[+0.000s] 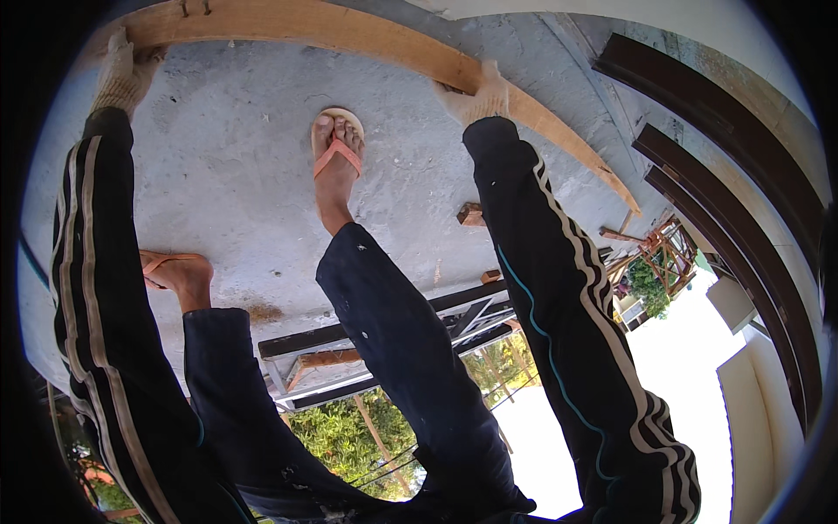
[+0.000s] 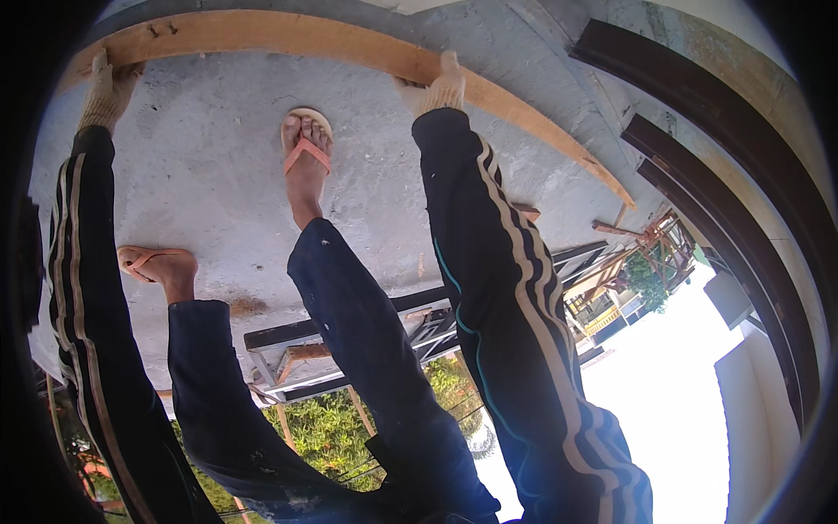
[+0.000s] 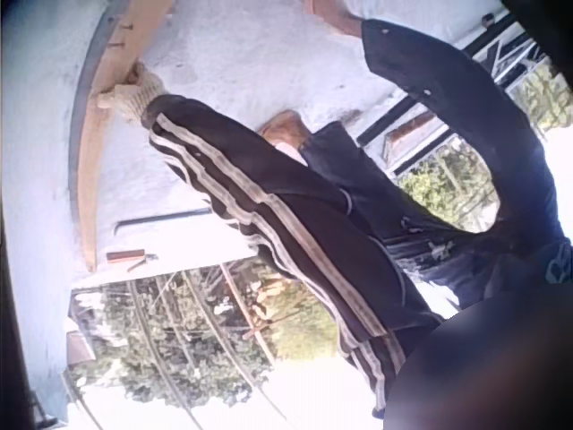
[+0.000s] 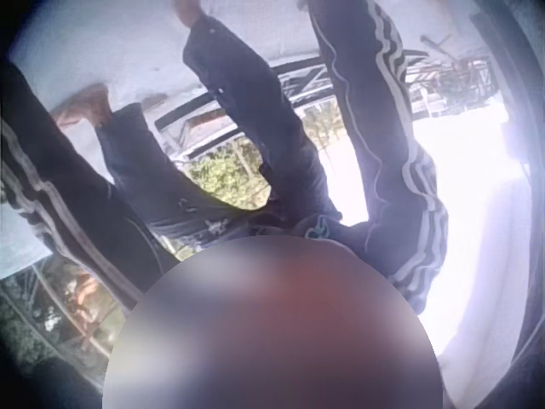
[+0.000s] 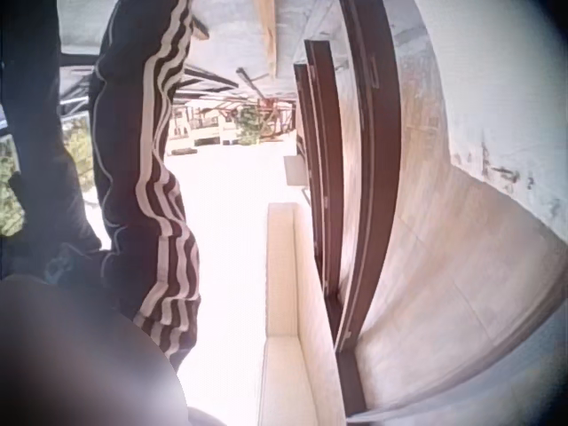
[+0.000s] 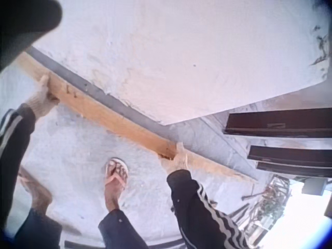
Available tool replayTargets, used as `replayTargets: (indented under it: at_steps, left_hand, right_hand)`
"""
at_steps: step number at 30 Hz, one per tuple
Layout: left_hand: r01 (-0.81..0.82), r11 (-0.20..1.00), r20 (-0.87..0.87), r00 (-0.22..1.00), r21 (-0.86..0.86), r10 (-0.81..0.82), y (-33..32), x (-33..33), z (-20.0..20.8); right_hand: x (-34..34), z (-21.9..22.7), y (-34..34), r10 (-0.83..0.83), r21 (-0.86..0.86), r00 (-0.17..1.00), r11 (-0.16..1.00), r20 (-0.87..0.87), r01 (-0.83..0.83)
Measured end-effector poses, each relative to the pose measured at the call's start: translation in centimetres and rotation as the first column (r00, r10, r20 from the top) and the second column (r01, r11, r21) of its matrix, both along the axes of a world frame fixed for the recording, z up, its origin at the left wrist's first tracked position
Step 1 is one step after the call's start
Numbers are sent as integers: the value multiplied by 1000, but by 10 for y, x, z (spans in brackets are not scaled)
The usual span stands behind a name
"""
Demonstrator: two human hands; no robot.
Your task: The person positions a long wooden plank on a rooftop construction site, secures it with smaller blocks, and uses a blue crowbar to apply pressure and split the plank. The person repeats this process on multiple planks, moving them into position and prying them apart.
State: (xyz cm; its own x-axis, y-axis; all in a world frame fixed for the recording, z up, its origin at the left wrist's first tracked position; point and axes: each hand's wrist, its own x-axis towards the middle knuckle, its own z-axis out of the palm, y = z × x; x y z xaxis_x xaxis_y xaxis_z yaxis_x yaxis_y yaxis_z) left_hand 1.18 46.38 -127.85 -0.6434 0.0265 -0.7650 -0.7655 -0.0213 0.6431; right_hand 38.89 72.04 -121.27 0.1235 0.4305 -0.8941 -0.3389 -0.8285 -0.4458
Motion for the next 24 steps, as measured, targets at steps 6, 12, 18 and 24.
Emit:
replayTargets:
  at_steps: [6,12,18,24]
  left_hand:
    - [189,980,-7,982,-58,-190,-59,-24,-24]
    - [192,981,-8,981,22,-192,-129,44,38]
    - [158,982,139,975,105,-172,-93,173,92]
    - [62,987,142,986,147,-83,-3,260,63]
  right_hand:
    - [28,16,-21,-50,21,996,998,-80,52]
    - [81,49,-66,-87,37,991,995,-97,91]
    - [183,58,-40,-118,27,987,993,107,116]
    - [214,70,6,-40,26,983,999,181,36]
